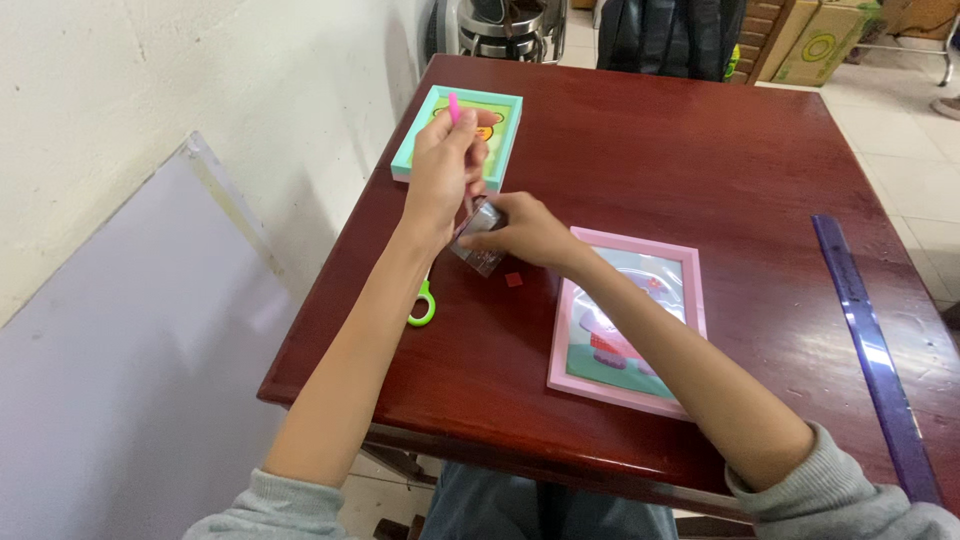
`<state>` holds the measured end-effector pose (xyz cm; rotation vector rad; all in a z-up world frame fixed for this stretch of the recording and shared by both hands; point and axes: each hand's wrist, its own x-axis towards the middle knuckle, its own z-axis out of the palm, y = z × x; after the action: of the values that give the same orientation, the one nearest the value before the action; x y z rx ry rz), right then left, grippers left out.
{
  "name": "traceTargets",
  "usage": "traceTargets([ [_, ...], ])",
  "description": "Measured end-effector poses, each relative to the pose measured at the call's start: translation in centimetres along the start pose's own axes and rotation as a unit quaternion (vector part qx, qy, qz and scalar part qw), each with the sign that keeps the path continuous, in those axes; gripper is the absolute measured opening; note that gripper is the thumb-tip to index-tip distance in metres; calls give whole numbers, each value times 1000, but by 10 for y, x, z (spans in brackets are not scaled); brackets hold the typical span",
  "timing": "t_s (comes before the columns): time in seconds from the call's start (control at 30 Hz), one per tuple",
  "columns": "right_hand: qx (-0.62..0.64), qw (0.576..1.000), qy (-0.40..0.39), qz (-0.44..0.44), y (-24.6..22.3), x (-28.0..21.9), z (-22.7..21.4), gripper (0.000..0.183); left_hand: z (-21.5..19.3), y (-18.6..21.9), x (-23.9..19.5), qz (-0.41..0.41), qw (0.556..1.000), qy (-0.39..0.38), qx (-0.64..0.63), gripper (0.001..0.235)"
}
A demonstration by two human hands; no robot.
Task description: The person measures a pink-framed diamond art picture of a hippo using a ruler, then uses a pink stylus to place small red gems onto the sticky surface. The person also cuts open a packet of gems with scissors and continues placing gems on the artwork.
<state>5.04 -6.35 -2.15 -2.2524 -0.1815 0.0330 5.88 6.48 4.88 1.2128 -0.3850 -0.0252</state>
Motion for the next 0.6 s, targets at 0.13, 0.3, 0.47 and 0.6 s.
traceTargets([
  [0.13,223,973,51,25,-19,-37,-29,28,-1,5,-1,-4,997,40,65,20],
  [0.3,311,940,138,30,-29,-78,-60,22,8,0,0,-3,985,21,171,17],
  [0.47,304,926,222,-7,-4,-97,-71,17,30,-6,-22,58,955,-81,278,40],
  [0.6,306,919,245,-40,10,-108,-68,19,45,-7,-39,116,939,-136,293,41],
])
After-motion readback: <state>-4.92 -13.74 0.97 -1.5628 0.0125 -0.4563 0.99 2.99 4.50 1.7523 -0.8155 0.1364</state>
